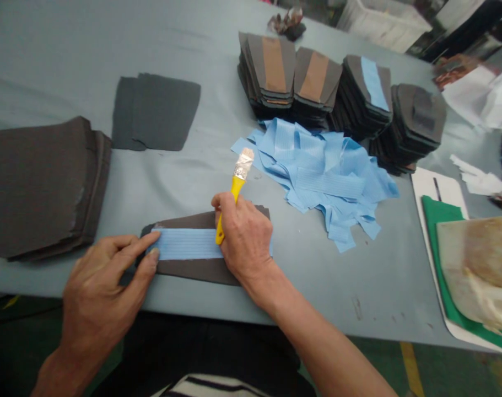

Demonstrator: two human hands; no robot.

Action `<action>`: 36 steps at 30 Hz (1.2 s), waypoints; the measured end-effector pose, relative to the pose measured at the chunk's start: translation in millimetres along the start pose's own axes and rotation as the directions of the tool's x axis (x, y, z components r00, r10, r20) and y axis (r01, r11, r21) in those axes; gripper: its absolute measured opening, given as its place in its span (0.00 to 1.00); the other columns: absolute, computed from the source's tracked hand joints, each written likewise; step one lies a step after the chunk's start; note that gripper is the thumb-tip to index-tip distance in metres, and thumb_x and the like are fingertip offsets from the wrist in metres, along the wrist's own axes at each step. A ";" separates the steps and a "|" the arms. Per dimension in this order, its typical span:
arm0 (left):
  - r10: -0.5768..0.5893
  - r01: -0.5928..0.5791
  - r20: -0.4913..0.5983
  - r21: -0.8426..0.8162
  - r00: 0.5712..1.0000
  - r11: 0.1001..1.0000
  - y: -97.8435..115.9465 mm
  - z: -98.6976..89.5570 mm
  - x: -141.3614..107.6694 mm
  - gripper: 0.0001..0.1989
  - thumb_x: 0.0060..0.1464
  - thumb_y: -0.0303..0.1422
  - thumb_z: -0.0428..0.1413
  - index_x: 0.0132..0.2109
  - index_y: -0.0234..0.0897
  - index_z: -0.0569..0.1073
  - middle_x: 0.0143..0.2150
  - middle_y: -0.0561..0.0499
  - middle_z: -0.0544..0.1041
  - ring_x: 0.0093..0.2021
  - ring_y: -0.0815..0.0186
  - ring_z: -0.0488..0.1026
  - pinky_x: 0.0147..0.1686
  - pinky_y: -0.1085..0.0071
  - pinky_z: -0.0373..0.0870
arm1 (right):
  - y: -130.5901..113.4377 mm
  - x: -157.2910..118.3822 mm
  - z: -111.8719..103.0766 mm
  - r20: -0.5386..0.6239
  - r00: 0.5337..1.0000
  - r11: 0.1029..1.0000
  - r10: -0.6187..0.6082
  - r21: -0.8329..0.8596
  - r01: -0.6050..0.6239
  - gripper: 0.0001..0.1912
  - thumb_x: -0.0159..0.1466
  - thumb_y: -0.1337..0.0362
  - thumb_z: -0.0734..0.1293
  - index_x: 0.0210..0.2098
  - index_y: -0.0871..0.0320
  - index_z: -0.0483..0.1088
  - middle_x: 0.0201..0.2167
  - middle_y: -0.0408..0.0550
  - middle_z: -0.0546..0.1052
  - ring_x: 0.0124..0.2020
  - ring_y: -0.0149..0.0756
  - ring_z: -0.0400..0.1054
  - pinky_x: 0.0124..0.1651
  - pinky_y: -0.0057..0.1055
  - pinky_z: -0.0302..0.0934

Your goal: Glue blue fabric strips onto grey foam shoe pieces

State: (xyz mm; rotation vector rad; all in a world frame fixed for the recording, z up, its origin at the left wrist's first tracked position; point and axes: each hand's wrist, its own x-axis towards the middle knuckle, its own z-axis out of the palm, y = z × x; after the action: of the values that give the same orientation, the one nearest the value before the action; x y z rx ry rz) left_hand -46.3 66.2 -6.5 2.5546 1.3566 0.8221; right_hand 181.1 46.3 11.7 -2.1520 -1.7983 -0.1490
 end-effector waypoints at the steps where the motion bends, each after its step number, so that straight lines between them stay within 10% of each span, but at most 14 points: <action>1: -0.001 0.001 -0.007 0.002 1.000 1.000 0.8 0.3 0.1 0.15 0.73 0.36 0.53 0.58 0.40 0.80 0.43 0.45 0.77 0.40 0.53 0.73 0.40 0.59 0.64 | 4.3 -2.5 -0.6 -0.009 1.000 1.000 0.003 -0.013 -0.003 0.09 0.73 0.71 0.62 0.45 0.55 0.73 0.35 0.47 0.81 0.36 0.40 0.74 0.35 0.34 0.53; 13: -0.055 0.055 -0.008 0.006 0.998 0.998 4.6 2.0 -2.3 0.14 0.73 0.36 0.53 0.58 0.41 0.80 0.43 0.48 0.78 0.41 0.57 0.73 0.40 0.61 0.63 | 78.5 -24.5 -30.6 -0.107 0.970 0.951 0.217 -0.202 -0.235 0.09 0.72 0.61 0.63 0.45 0.55 0.74 0.26 0.48 0.74 0.24 0.40 0.64 0.29 0.34 0.41; 16: -0.070 0.071 0.010 -0.017 0.997 0.997 5.1 1.9 -3.3 0.14 0.73 0.35 0.53 0.58 0.40 0.80 0.43 0.48 0.78 0.42 0.58 0.74 0.41 0.61 0.64 | 76.7 -22.7 -47.6 -0.286 0.904 0.915 0.318 -0.157 -0.371 0.05 0.67 0.62 0.67 0.43 0.51 0.72 0.25 0.48 0.72 0.21 0.40 0.61 0.29 0.37 0.43; 23: -0.094 0.095 0.019 -0.037 0.995 0.995 4.0 1.7 -4.4 0.15 0.73 0.34 0.53 0.59 0.42 0.80 0.44 0.49 0.78 0.43 0.59 0.75 0.44 0.62 0.65 | 27.8 -4.8 -26.0 -0.182 0.982 0.981 -0.041 0.180 0.074 0.05 0.71 0.65 0.62 0.40 0.52 0.70 0.26 0.44 0.76 0.23 0.38 0.67 0.28 0.34 0.49; 36: -0.152 0.153 0.015 -0.068 0.988 0.986 -0.4 3.4 -12.7 0.16 0.74 0.35 0.52 0.60 0.42 0.80 0.47 0.47 0.80 0.46 0.58 0.76 0.48 0.60 0.69 | 29.7 -4.6 8.3 -0.120 0.990 0.980 -0.073 0.174 0.093 0.09 0.73 0.65 0.61 0.40 0.54 0.73 0.28 0.46 0.78 0.27 0.39 0.72 0.30 0.32 0.51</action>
State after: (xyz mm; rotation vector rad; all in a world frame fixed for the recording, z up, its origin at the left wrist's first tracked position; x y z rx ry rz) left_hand -50.5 56.7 -14.6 2.3660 1.4722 0.8124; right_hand 208.0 40.3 -2.8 -1.9078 -1.7664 -0.1213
